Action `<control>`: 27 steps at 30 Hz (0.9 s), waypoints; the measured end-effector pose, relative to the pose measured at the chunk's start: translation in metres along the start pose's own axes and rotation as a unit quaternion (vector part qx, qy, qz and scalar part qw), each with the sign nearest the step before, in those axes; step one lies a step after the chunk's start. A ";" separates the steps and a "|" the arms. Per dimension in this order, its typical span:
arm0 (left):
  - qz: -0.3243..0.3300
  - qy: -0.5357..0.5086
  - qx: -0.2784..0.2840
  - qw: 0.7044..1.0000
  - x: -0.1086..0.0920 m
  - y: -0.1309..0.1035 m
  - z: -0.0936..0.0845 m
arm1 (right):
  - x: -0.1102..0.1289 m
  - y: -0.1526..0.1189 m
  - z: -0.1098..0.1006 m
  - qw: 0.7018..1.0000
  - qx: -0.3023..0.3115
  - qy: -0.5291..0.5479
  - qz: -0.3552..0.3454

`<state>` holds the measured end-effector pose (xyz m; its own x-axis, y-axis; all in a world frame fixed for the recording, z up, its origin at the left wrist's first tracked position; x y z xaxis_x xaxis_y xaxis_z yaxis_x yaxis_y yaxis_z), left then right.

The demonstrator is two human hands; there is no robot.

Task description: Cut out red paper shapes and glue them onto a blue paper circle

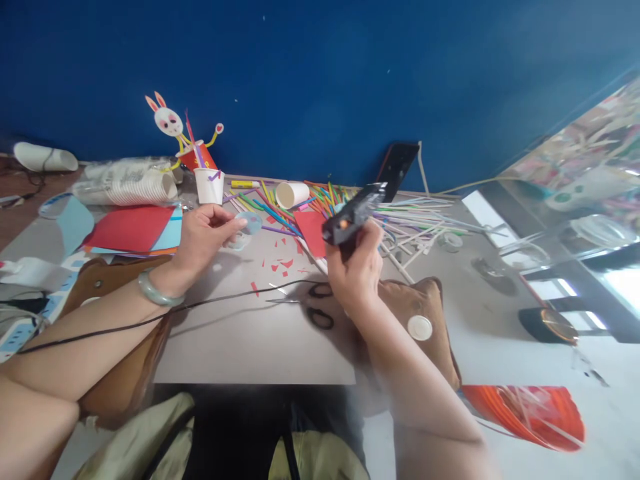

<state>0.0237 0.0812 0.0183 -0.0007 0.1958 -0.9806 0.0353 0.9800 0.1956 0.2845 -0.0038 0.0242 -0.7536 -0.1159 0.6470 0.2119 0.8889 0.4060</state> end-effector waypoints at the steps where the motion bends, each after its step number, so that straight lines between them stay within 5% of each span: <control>1: 0.005 0.000 -0.002 1.000 -0.001 0.000 0.000 | 0.002 0.003 0.000 0.998 0.004 -0.060 0.007; 8: 0.032 0.022 -0.006 0.999 -0.010 -0.005 -0.001 | 0.006 0.009 0.017 0.916 0.207 -0.337 0.067; 14: 0.049 0.028 -0.007 0.998 -0.010 -0.005 0.001 | 0.000 0.004 0.026 0.871 0.277 -0.401 0.065; 22: 0.061 0.029 0.015 0.998 -0.001 -0.004 0.004 | 0.007 0.000 0.026 0.867 0.250 -0.429 0.033; 25: 0.063 0.042 0.015 0.997 0.000 -0.004 0.004 | 0.020 -0.007 0.031 0.904 0.195 -0.378 -0.052; 27: 0.063 0.053 0.014 0.997 0.000 -0.004 0.005 | 0.029 -0.016 0.042 0.923 0.213 -0.286 -0.140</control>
<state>0.0281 0.0772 0.0174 -0.0991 0.3217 -0.9416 0.0695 0.9462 0.3160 0.2330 -0.0032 0.0095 -0.9731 -0.2232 0.0578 -0.2139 0.9675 0.1353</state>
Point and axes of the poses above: each hand's wrist, its own y-axis towards the middle knuckle, its own z-axis out of the palm, x = y × z, the point moved 3 cm from there along y, towards the middle knuckle, and after that the axes turned 4 degrees about x, right-handed, at the moved point
